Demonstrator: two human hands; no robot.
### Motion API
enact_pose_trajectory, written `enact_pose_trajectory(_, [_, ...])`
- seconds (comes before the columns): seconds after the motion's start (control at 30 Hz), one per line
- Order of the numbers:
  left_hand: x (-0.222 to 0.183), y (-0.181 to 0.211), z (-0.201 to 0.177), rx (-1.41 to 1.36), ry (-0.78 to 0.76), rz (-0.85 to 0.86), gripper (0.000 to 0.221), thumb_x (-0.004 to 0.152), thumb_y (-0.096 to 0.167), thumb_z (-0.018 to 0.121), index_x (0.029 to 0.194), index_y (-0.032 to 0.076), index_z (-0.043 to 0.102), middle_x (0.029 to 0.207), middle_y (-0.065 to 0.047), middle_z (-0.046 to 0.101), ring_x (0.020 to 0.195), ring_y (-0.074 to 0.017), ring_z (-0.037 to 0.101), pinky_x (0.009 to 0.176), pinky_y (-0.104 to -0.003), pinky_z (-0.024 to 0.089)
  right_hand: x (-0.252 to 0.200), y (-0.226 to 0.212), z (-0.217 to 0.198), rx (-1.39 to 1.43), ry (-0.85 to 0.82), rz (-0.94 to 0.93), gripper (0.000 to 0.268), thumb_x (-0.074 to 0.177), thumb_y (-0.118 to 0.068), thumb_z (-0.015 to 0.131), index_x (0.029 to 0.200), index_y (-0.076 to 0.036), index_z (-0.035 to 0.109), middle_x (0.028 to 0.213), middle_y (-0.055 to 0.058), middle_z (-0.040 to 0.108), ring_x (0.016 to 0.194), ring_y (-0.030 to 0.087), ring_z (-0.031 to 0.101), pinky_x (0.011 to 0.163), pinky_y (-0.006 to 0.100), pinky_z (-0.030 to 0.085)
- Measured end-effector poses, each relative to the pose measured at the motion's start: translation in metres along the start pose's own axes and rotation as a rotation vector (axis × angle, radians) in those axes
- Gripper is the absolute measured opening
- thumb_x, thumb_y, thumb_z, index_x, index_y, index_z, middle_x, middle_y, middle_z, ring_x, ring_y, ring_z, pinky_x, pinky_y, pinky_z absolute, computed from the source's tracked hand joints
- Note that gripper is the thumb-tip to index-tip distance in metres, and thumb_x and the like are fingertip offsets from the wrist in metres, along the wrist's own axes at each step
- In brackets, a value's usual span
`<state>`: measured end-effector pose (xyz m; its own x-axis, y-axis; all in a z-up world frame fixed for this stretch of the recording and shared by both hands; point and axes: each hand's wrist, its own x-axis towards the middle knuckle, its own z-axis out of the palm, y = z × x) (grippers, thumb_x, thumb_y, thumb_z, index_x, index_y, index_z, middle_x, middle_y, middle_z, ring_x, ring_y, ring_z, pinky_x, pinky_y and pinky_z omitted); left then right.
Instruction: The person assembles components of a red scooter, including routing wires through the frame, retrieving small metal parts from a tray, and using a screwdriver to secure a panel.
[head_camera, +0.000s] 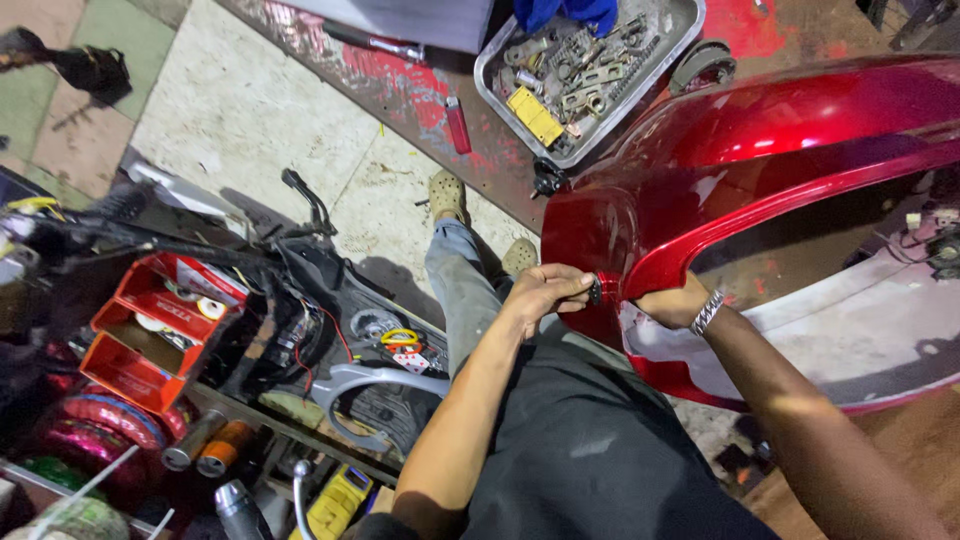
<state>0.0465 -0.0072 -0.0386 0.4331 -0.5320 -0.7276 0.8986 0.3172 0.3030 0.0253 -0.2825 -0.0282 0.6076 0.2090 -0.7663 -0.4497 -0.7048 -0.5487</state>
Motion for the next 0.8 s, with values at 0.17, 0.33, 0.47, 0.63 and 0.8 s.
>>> enact_pose_trajectory(0.17, [0.001, 0.014, -0.003, 0.11, -0.023, -0.011, 0.025, 0.089, 0.016, 0.083, 0.102, -0.004, 0.075, 0.09, -0.013, 0.075, 0.076, -0.0186, 0.07, 0.064, -0.028, 0.055, -0.012, 0.018, 0.002, 0.044, 0.22, -0.257, 0.016, 0.074, -0.013, 0.069, 0.088, -0.007, 0.073, 0.078, 0.011, 0.074, 0.071, 0.026, 0.071, 0.068, 0.04, 0.056])
enact_pose_trajectory(0.33, [0.01, 0.026, -0.031, 0.232, 0.057, -0.066, 0.02, 0.088, 0.018, 0.079, 0.101, 0.003, 0.075, 0.09, -0.005, 0.075, 0.078, -0.0154, 0.074, 0.067, -0.027, 0.06, -0.052, -0.021, -0.021, -0.386, 0.298, -0.009, 0.013, 0.085, -0.014, 0.066, 0.074, -0.006, 0.068, 0.082, 0.015, 0.072, 0.079, 0.03, 0.07, 0.076, 0.039, 0.054])
enact_pose_trajectory(0.47, [0.038, 0.062, -0.071, 0.4, 0.14, 0.243, 0.019, 0.094, 0.02, 0.077, 0.099, 0.002, 0.076, 0.082, -0.006, 0.073, 0.069, -0.0141, 0.069, 0.061, -0.029, 0.057, -0.098, -0.142, -0.039, 0.412, 1.334, -0.052, 0.04, 0.095, -0.023, 0.068, 0.121, 0.002, 0.049, 0.111, 0.003, 0.062, 0.093, 0.021, 0.064, 0.082, 0.038, 0.052])
enact_pose_trajectory(0.63, [0.063, 0.159, -0.06, 1.004, 0.46, 0.346, 0.02, 0.09, 0.023, 0.078, 0.095, 0.003, 0.076, 0.079, -0.012, 0.076, 0.064, -0.0183, 0.069, 0.062, -0.035, 0.054, -0.086, -0.275, -0.031, 0.069, 1.247, -0.197, 0.006, 0.099, -0.004, 0.063, 0.102, -0.002, 0.058, 0.101, 0.012, 0.065, 0.09, 0.027, 0.064, 0.087, 0.039, 0.051])
enact_pose_trajectory(0.8, [0.108, 0.241, -0.023, 1.275, 0.42, 0.674, 0.017, 0.088, 0.018, 0.076, 0.098, 0.005, 0.073, 0.089, -0.016, 0.075, 0.08, -0.0325, 0.072, 0.072, -0.041, 0.056, -0.039, -0.332, -0.022, 0.337, 0.784, -0.415, 0.008, 0.1, -0.008, 0.062, 0.104, -0.002, 0.059, 0.103, 0.012, 0.066, 0.092, 0.026, 0.064, 0.087, 0.039, 0.051])
